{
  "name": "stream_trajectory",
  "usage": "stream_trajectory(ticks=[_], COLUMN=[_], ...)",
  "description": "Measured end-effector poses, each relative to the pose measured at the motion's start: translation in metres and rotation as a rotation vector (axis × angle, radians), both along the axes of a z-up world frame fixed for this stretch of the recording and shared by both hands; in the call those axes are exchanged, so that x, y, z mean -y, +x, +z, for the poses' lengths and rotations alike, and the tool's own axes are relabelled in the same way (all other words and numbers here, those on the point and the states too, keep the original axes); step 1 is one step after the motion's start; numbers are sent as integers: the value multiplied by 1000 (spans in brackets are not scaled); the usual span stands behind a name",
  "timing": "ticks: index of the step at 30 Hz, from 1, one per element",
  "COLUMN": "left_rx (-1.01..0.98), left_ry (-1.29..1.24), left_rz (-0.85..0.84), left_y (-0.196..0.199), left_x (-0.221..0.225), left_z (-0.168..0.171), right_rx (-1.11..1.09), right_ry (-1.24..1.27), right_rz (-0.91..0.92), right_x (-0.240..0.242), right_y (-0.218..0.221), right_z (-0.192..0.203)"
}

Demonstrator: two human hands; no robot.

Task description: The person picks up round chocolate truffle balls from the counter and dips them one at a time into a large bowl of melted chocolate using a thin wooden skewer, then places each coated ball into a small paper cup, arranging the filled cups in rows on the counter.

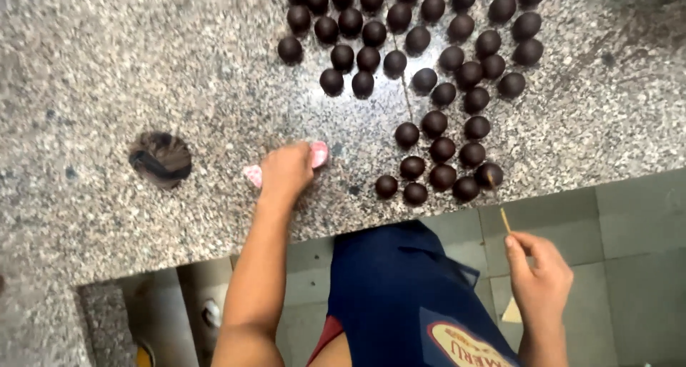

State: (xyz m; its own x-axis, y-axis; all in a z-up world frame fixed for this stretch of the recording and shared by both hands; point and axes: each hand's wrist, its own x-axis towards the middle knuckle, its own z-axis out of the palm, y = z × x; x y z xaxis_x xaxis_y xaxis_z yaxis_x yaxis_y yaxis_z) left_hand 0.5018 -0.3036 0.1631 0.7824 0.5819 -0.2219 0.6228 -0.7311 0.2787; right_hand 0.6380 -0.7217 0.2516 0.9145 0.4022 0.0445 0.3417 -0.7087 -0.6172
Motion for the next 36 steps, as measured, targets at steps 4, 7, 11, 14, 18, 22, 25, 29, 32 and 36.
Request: stream_trajectory(ticks=[4,7,11,14,18,22,25,29,32,36], left_rx=[-72,121,297,278,229,212,189,66,-46,127], left_ry=[14,106,80,50,80,96,104,69,74,252], left_rz=[126,97,72,157,290,362,398,477,514,380], left_y=[8,6,4,2,-3,2,2,7,12,12], left_x=[17,22,30,36,50,57,63,63,67,65], left_z=[10,0,-10,-17,-26,-30,-30,-16,3,10], right_rx=[-62,-83,-104,-110,-77,-48,-57,-81,-98,-82], right_ry=[36,26,67,70,6,70,38,39,11,2], right_rz=[-11,44,162,220,298,363,366,369,371,399], right_x=[-9,-14,-12,-12,-6,-9,-7,-9,-9,-9], right_y=[27,43,66,85,116,139,149,153,153,155], right_z=[1,-3,-13,-13,-11,-5,-2,-4,-6,-8])
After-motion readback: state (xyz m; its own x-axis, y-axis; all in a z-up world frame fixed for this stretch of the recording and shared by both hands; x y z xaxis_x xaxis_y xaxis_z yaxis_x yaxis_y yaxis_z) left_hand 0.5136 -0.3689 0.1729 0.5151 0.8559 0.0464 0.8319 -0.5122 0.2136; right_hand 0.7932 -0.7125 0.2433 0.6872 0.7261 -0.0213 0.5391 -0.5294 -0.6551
